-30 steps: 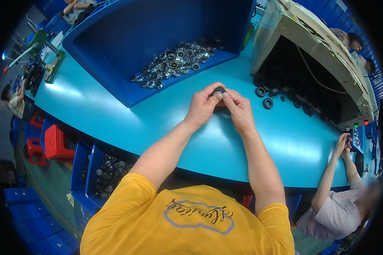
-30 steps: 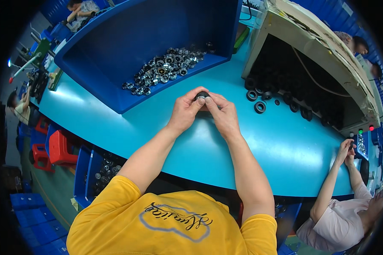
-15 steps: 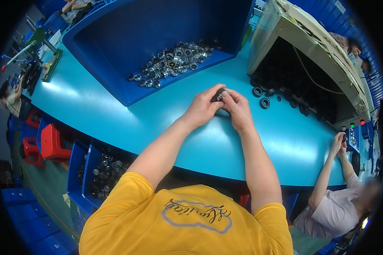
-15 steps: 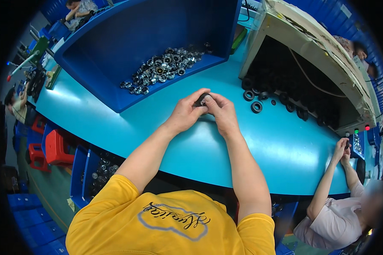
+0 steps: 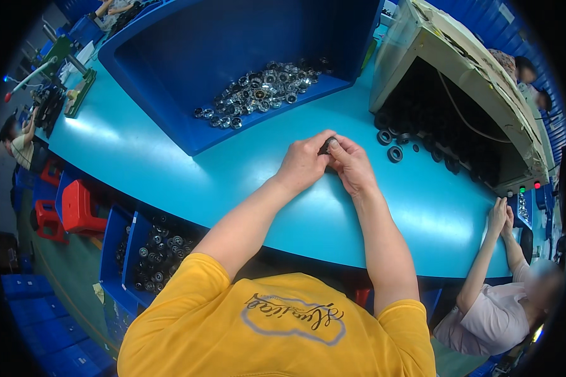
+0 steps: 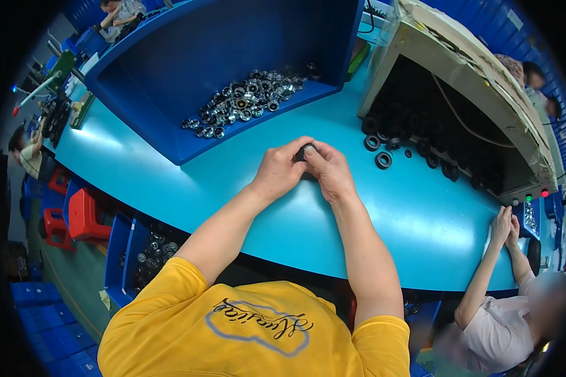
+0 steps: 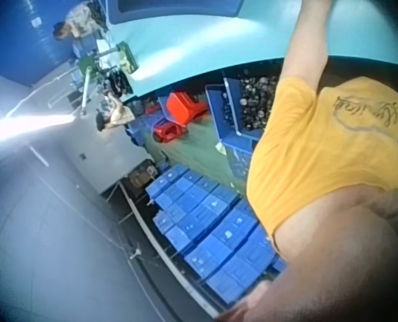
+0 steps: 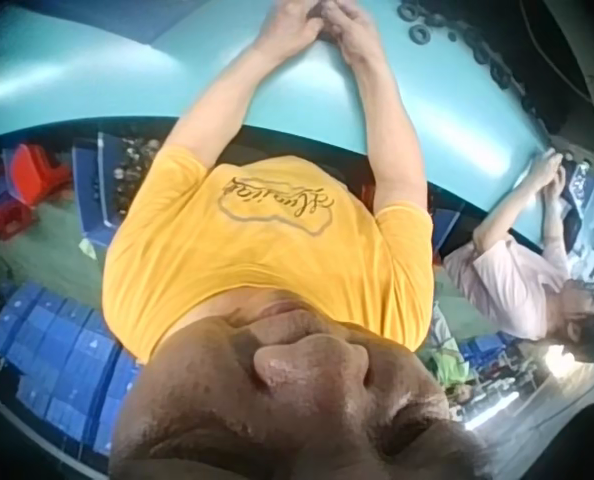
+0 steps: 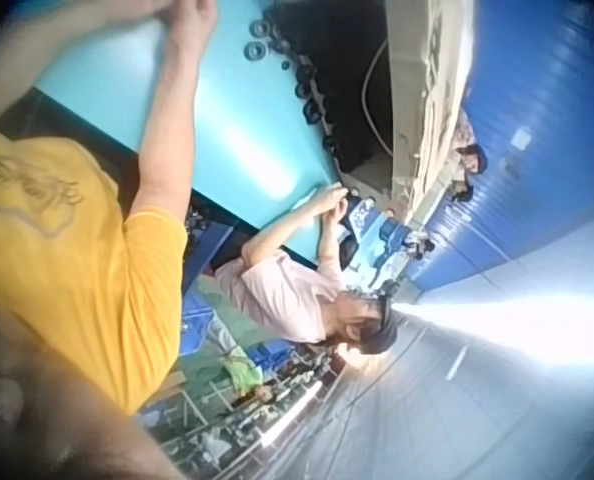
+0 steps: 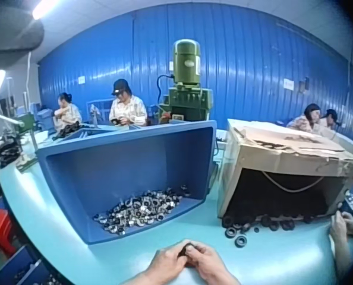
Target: Assembling small metal parts into black rubber rings at a factory workbench.
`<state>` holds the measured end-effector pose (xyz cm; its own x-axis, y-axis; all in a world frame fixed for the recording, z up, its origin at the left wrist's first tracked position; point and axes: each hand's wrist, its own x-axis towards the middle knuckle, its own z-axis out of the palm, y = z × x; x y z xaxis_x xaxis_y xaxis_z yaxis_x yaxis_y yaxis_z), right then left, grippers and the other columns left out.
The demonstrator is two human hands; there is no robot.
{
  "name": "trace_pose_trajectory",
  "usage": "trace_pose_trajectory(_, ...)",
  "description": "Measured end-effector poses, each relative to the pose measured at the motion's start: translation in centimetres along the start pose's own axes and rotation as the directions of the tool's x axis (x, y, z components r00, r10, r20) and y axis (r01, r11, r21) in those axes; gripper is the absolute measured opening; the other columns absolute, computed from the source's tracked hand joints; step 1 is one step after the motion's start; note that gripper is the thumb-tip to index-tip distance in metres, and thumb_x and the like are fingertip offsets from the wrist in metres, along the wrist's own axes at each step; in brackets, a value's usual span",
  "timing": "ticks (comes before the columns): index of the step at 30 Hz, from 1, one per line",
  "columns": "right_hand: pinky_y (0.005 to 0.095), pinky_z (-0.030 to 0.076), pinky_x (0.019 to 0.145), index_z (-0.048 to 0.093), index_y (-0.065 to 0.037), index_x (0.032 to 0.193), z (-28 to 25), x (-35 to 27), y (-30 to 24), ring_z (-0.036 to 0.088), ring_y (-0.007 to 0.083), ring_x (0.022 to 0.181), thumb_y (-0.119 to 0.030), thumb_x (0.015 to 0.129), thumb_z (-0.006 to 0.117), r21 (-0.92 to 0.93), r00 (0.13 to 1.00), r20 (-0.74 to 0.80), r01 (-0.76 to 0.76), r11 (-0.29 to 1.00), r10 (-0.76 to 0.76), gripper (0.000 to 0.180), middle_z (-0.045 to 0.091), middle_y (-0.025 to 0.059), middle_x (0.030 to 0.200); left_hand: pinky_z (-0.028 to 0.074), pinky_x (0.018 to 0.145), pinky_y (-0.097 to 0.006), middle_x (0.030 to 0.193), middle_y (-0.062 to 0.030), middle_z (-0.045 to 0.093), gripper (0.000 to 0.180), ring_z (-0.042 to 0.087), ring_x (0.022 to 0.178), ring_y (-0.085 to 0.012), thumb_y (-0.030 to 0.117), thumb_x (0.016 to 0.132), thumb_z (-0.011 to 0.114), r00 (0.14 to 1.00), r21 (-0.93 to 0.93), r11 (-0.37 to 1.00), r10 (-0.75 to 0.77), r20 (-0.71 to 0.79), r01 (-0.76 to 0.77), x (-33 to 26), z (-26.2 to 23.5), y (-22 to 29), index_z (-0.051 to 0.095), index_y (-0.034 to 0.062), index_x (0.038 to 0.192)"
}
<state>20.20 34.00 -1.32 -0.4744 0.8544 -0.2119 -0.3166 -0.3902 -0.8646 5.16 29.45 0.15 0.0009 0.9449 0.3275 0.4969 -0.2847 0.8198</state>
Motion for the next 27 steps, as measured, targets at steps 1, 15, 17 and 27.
trace_pose_trajectory(1,0.0323,0.056,0.090,0.060,0.004,0.129,0.4,-0.1,0.1,0.068,0.0193,0.099,-0.015,0.100,0.065,0.001,1.000,-0.023,0.004,1.000,-0.004,0.036,0.068,0.0113,0.113,0.059,0.073,-0.042,0.099,-0.0175,0.074,0.044,0.073,0.084,-0.0340,-0.004,0.080,0.066,0.999,0.028,1.000,0.015,-0.031,-0.014,-0.1,0.2,-0.1,0.065,0.0060,0.123)
trace_pose_trajectory(15,0.0310,0.053,0.085,0.065,-0.003,0.116,0.3,-0.2,-0.6,0.066,0.0150,0.094,-0.027,0.101,0.066,0.129,0.999,0.022,-0.037,0.991,0.035,0.028,0.070,0.0060,0.105,0.053,0.065,-0.029,0.084,-0.0075,0.069,0.045,0.063,0.068,-0.0143,0.001,0.081,0.070,0.994,-0.195,0.980,-0.055,-0.091,0.037,0.2,0.9,-0.4,0.065,0.0081,0.126)
trace_pose_trajectory(17,0.0307,0.053,0.085,0.066,-0.003,0.115,-0.2,0.2,0.1,0.066,0.0148,0.094,-0.027,0.101,0.066,0.115,1.000,0.012,-0.020,0.993,0.019,0.028,0.070,0.0062,0.105,0.053,0.065,-0.028,0.083,-0.0068,0.068,0.046,0.062,0.067,-0.0127,0.001,0.081,0.070,0.994,-0.191,0.981,-0.046,-0.096,0.027,0.0,1.1,-0.6,0.065,0.0086,0.126)
trace_pose_trajectory(27,0.0303,0.053,0.084,0.066,0.000,0.117,1.4,-0.1,1.1,0.065,0.0161,0.094,-0.019,0.100,0.067,0.137,0.995,-0.062,0.085,0.987,-0.078,0.025,0.069,0.0074,0.103,0.056,0.060,-0.034,0.089,-0.0126,0.073,0.046,0.069,0.065,-0.0223,0.001,0.081,0.070,0.953,0.140,0.984,0.141,-0.268,-0.106,-1.0,1.8,-0.5,0.065,0.0108,0.125)
